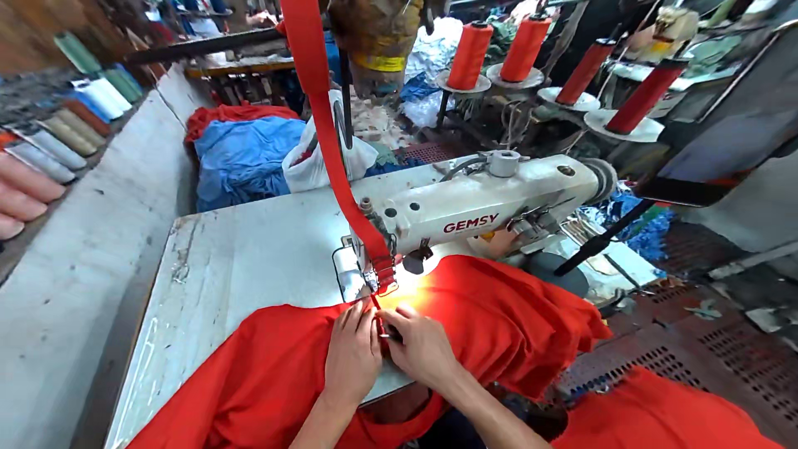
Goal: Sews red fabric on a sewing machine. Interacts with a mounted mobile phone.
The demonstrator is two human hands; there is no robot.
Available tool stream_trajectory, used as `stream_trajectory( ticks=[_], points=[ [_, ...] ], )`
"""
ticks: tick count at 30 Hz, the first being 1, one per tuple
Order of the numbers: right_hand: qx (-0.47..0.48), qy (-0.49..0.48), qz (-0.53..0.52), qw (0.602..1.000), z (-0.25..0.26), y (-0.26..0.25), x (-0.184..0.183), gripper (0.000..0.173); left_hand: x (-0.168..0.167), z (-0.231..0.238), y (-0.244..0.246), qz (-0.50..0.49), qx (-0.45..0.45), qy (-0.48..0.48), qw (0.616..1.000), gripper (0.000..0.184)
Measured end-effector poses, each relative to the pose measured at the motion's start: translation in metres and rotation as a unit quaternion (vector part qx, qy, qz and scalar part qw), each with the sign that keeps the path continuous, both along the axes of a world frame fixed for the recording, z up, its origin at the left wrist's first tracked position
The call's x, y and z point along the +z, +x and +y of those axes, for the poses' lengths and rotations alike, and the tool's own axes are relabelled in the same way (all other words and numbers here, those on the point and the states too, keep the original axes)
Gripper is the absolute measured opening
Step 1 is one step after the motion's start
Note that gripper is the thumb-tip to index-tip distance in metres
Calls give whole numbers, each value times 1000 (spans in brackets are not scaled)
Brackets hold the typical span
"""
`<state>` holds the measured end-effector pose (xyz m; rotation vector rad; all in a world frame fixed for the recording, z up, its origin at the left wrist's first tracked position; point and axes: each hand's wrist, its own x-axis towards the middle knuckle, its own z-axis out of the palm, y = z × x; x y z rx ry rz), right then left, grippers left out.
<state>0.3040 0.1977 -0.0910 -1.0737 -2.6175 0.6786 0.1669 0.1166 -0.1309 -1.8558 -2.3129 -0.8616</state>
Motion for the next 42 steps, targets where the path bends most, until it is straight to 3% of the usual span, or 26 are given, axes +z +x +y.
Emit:
stream_trajectory(
  ticks=[4,8,15,21,25,28,31,33,35,37,38,42],
  points=[
    [-33,94,-94,991,0,-22,-6,53,4,1,-2,43,4,-43,998,46],
    [-22,190,-71,979,9,-31,-14,42,10,8,-6,51,24,-73,996,50],
    [-18,169,-3,985,12,-28,-15,31,1,11,-12,64,12,1,998,46],
    [-1,141,20,990,18,-22,-9,23,19,14,-14,48,-26,-84,995,44],
    [-18,199,80,977,17,-29,-26,12,10,29,-39,77,-55,-47,994,36],
    [-6,149,67,987,14,-24,-21,24,6,46,-57,50,-63,-37,996,41],
    [7,155,70,985,16,-25,-20,20,9,54,-68,43,-50,8,998,36],
    [9,148,66,987,21,-28,-21,16,26,49,-54,-26,9,72,997,33],
    [17,134,69,988,28,-28,-23,14,42,43,-28,-169,46,114,978,32],
    [39,129,90,987,38,-22,-24,14,41,33,-11,-286,29,85,954,34],
    [55,129,92,986,44,-18,-25,18,38,26,-9,-297,25,61,953,34],
    [101,116,92,984,61,-7,-26,31,18,7,-17,-112,14,27,993,30]
  ],
)
